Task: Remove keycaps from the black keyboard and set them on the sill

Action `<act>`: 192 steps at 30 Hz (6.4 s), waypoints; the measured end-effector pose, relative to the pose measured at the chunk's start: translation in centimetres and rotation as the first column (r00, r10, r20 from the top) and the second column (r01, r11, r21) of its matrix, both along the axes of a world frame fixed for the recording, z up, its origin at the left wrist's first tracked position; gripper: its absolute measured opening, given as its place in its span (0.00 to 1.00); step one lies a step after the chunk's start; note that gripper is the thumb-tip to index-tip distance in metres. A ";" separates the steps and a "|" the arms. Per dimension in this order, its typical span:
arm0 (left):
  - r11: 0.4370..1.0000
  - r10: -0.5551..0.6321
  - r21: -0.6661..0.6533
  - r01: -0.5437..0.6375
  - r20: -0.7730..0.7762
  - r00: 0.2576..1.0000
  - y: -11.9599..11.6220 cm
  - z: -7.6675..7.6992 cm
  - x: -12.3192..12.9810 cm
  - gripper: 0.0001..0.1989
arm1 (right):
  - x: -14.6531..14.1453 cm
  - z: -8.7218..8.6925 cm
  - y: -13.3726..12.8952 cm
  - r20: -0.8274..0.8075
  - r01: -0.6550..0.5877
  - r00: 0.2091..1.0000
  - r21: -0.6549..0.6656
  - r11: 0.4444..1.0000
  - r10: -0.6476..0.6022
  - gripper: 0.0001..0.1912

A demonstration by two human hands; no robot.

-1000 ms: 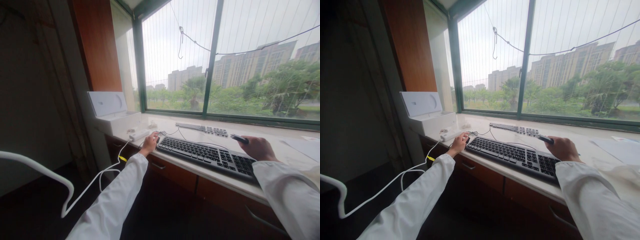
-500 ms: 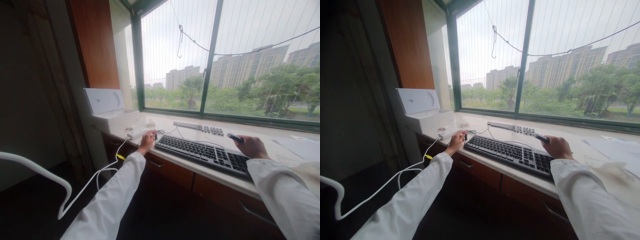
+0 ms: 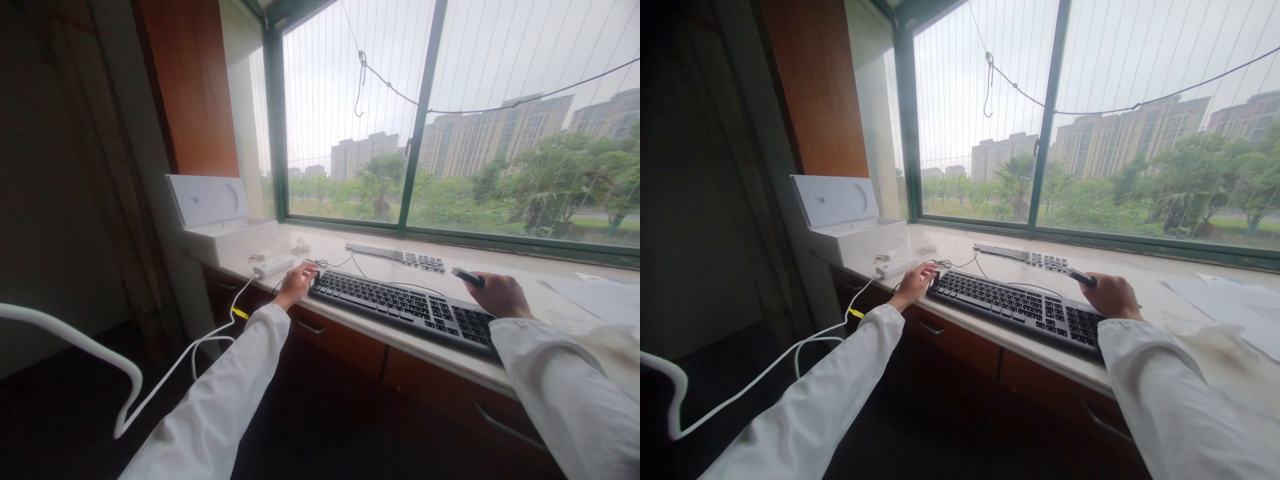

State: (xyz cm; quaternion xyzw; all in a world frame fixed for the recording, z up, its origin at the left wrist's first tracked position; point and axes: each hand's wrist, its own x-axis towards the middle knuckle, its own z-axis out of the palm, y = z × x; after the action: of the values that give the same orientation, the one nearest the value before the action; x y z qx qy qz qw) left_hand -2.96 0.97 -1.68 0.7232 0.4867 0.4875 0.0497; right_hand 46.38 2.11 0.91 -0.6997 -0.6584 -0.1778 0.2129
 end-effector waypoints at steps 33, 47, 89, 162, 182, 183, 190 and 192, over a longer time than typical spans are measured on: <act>0.983 0.001 -0.183 -0.002 -0.006 1.000 -1.0 1.4 0.9 0.16 | 0.4 -0.3 1.5 0.076 -0.148 0.988 0.169 0.974 0.137 0.15; 0.972 -0.059 -0.229 0.055 -0.011 0.998 -0.9 1.9 0.9 0.19 | -0.7 0.4 1.6 0.083 -0.250 0.967 0.155 0.956 0.239 0.16; 0.987 -0.162 -0.081 0.141 -0.401 0.901 0.0 6.2 1.7 0.10 | 0.3 -0.4 2.2 0.018 -0.256 0.966 0.213 0.943 0.258 0.22; 0.817 0.155 -0.494 -0.296 -0.305 0.940 26.3 5.0 8.9 0.25 | 0.9 -0.6 2.3 0.011 -0.254 0.966 0.239 0.937 0.259 0.17; 0.976 -0.218 -0.076 0.205 -0.332 0.918 -3.0 9.1 17.0 0.11 | -1.2 2.2 -0.6 -0.248 -0.112 0.941 0.409 0.906 0.229 0.24; 0.969 -0.244 -0.069 0.235 -0.353 0.903 -4.7 7.7 17.3 0.11 | -1.8 2.6 -1.2 -0.342 -0.056 0.912 0.448 0.892 0.229 0.24; 0.967 -0.230 0.008 0.256 -0.407 0.884 -8.5 1.6 17.4 0.11 | -8.9 4.1 -5.9 -0.814 0.074 0.080 0.581 0.810 0.576 0.21; 0.967 -0.226 0.013 0.256 -0.427 0.876 -8.3 1.6 17.4 0.11 | -11.1 4.0 -7.4 -0.789 0.039 -0.116 0.604 0.796 0.604 0.23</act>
State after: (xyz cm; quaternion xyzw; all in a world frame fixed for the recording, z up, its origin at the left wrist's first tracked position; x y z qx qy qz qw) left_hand 14.43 -7.32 -0.08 0.8675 0.3749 0.3262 -0.0216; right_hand 35.30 -5.25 4.90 -0.3676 -0.3779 0.2864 0.8000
